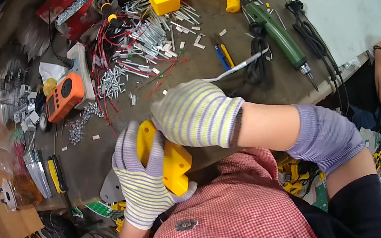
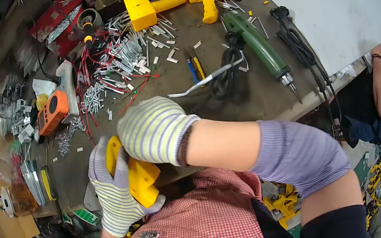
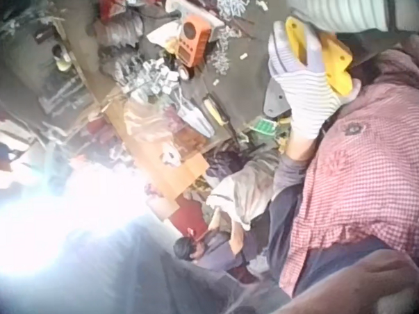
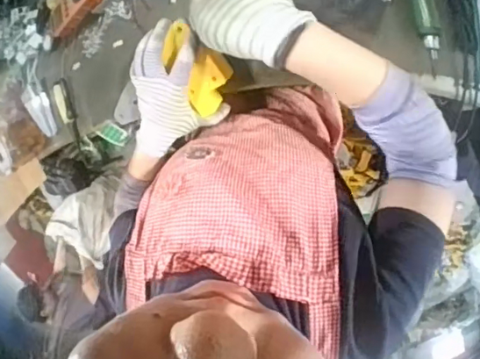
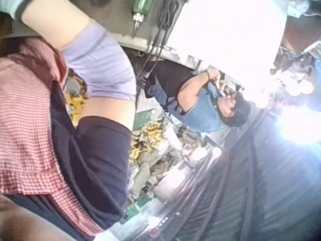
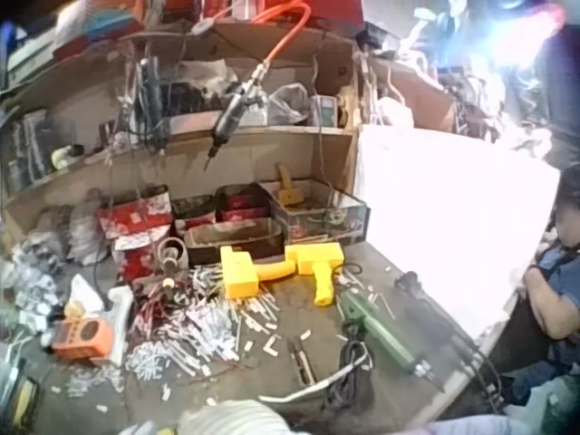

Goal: Assembling and soldering components into a yellow plastic handheld enclosure, possibly a tool or sensor housing.

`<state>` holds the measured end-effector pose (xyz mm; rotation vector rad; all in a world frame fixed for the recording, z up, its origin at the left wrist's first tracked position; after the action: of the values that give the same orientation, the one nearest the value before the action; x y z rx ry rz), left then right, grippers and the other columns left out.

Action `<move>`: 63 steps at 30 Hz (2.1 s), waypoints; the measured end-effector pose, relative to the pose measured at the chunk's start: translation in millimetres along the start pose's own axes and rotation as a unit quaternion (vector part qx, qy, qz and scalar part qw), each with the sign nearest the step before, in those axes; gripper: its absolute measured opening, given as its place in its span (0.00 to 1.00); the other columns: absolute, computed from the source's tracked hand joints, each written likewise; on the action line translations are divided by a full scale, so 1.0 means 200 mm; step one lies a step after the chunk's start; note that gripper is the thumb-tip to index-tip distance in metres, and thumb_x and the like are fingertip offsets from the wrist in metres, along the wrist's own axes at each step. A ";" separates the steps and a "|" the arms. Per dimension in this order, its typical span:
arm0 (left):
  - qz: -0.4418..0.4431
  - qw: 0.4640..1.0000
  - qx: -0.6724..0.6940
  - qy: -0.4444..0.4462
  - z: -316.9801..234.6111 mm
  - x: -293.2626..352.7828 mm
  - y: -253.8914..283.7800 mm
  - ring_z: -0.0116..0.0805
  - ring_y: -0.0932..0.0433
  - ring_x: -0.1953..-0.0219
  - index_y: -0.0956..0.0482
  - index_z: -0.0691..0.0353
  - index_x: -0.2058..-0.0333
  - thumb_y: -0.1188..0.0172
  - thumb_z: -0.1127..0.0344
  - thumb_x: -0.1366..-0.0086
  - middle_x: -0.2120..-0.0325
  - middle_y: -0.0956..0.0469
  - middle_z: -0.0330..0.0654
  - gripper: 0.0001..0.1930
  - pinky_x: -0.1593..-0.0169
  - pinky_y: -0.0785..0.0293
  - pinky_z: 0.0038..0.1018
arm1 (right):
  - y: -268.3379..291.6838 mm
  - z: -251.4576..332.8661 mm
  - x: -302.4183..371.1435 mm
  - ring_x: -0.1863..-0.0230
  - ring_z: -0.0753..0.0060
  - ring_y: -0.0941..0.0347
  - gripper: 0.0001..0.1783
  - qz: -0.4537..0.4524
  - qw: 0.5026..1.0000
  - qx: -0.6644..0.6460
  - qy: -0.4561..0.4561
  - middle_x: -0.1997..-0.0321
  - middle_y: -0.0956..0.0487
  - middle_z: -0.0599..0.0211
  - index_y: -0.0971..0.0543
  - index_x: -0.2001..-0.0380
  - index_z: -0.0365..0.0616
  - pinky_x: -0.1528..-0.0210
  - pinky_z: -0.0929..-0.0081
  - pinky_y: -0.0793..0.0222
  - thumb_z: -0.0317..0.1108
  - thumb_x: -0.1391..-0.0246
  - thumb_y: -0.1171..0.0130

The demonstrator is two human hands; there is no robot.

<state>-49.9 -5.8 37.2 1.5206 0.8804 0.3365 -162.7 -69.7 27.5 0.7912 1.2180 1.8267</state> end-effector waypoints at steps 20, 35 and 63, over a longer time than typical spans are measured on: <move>0.009 0.998 0.057 -0.022 0.04 0.02 0.03 0.66 0.41 0.34 0.29 0.51 0.37 0.33 0.24 0.63 0.34 0.41 0.60 0.55 0.35 0.46 0.58 | 0.28 -0.85 -0.34 0.56 0.45 0.20 0.14 -0.109 0.970 0.147 -0.161 0.62 0.17 0.46 0.24 0.57 0.35 0.53 0.54 0.25 0.28 0.47 0.43; -0.046 0.993 0.059 -0.090 0.06 -0.84 0.02 0.50 0.21 0.53 0.20 0.62 0.59 0.40 0.66 0.38 0.60 0.20 0.50 0.10 0.48 0.25 0.40 | 0.47 -0.86 -0.19 0.50 0.48 0.21 0.35 -0.175 0.958 0.050 -0.219 0.54 0.18 0.47 0.24 0.45 0.36 0.46 0.60 0.26 0.40 0.57 0.31; 0.190 0.875 0.441 0.054 0.32 -0.44 0.04 0.28 0.19 0.60 0.20 0.62 0.62 0.39 0.72 0.38 0.66 0.17 0.37 0.06 0.52 0.24 0.27 | -0.07 -0.07 0.42 0.69 0.70 0.15 0.09 -0.093 0.823 -0.546 -0.124 0.69 0.15 0.60 0.17 0.62 0.36 0.63 0.76 0.21 0.31 0.42 0.35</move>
<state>-62.9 -112.1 59.6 2.5664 0.8593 0.3151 -213.0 0.7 15.9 0.1993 -0.0398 1.7915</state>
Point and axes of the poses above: each hand's wrist, its own x-axis away from the middle knuckle, its own y-axis out of the back of the hand, z = x × y, the point moved 8 cm from there along -x, towards the middle knuckle
